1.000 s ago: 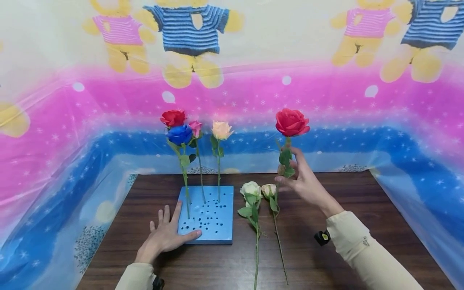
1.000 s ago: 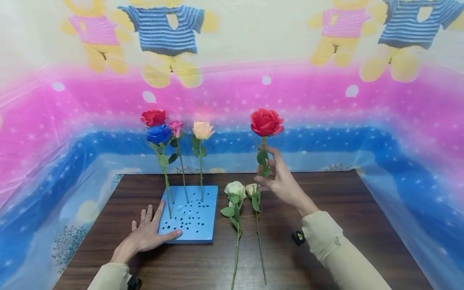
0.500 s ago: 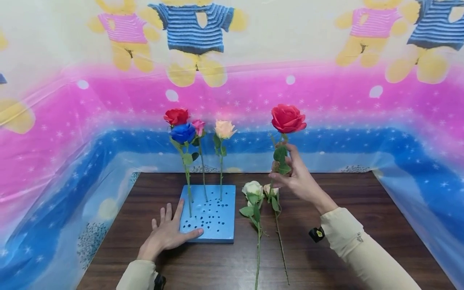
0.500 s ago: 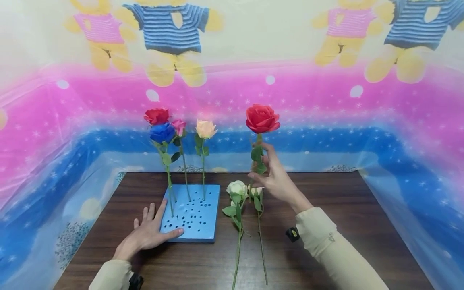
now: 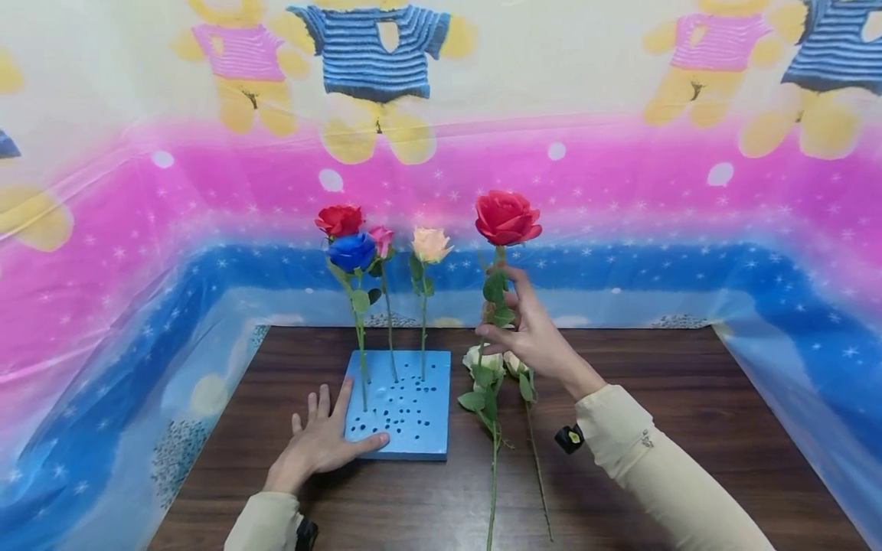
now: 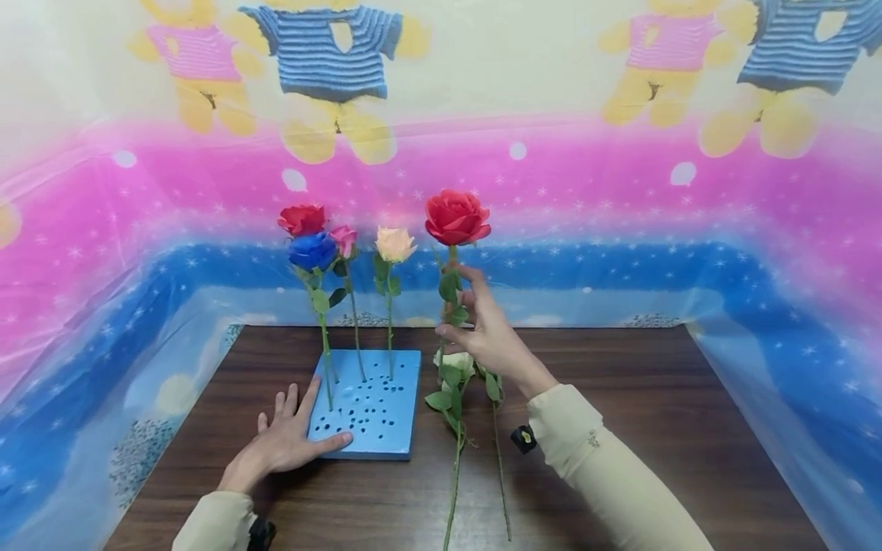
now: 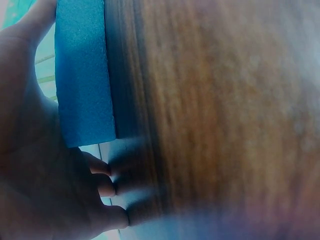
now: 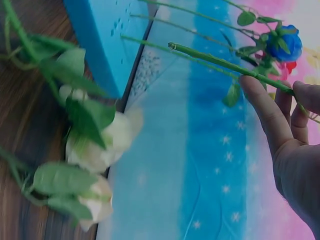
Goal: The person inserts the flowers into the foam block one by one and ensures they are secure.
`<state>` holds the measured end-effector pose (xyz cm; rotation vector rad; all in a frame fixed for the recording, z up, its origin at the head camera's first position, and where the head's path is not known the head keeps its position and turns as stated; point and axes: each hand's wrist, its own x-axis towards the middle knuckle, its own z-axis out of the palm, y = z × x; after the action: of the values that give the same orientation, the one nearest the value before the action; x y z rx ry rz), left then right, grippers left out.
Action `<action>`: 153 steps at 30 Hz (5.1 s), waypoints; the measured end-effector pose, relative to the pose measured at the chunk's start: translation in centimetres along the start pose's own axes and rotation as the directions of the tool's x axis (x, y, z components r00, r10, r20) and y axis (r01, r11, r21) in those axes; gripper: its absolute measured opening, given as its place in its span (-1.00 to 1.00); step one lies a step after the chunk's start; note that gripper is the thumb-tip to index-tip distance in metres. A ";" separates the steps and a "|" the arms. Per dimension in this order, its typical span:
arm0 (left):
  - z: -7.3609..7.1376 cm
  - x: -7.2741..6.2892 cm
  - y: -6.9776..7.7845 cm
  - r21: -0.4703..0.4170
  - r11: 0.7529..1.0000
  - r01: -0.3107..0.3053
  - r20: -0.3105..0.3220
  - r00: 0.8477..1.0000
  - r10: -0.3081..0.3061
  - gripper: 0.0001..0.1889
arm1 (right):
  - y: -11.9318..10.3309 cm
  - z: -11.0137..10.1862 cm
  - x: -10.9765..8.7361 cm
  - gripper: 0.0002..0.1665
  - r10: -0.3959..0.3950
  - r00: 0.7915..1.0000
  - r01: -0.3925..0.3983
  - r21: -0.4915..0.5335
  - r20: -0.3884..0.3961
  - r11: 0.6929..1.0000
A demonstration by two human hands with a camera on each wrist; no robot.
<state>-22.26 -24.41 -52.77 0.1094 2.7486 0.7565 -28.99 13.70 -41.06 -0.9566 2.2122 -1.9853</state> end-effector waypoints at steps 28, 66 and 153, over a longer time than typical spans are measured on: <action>0.1 0.0 -0.4 -0.004 1.000 0.002 -0.005 1.000 -0.002 0.43 | 0.2 7.9 3.8 0.10 -0.033 0.999 0.029 0.090 0.041 0.995; 0.1 0.1 -0.3 0.014 1.000 0.002 -0.028 1.000 -0.001 0.42 | 5.2 12.7 4.0 0.08 0.037 0.999 -0.039 0.041 0.039 0.998; 0.1 0.0 -0.1 0.003 1.000 0.003 0.009 1.000 -0.003 0.44 | 4.1 2.9 -0.4 0.05 0.133 0.990 -0.129 0.080 -0.047 0.988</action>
<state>-22.19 -24.40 -52.89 0.1086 2.7412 0.7499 -29.20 11.29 -45.55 -0.7395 2.1454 -2.0420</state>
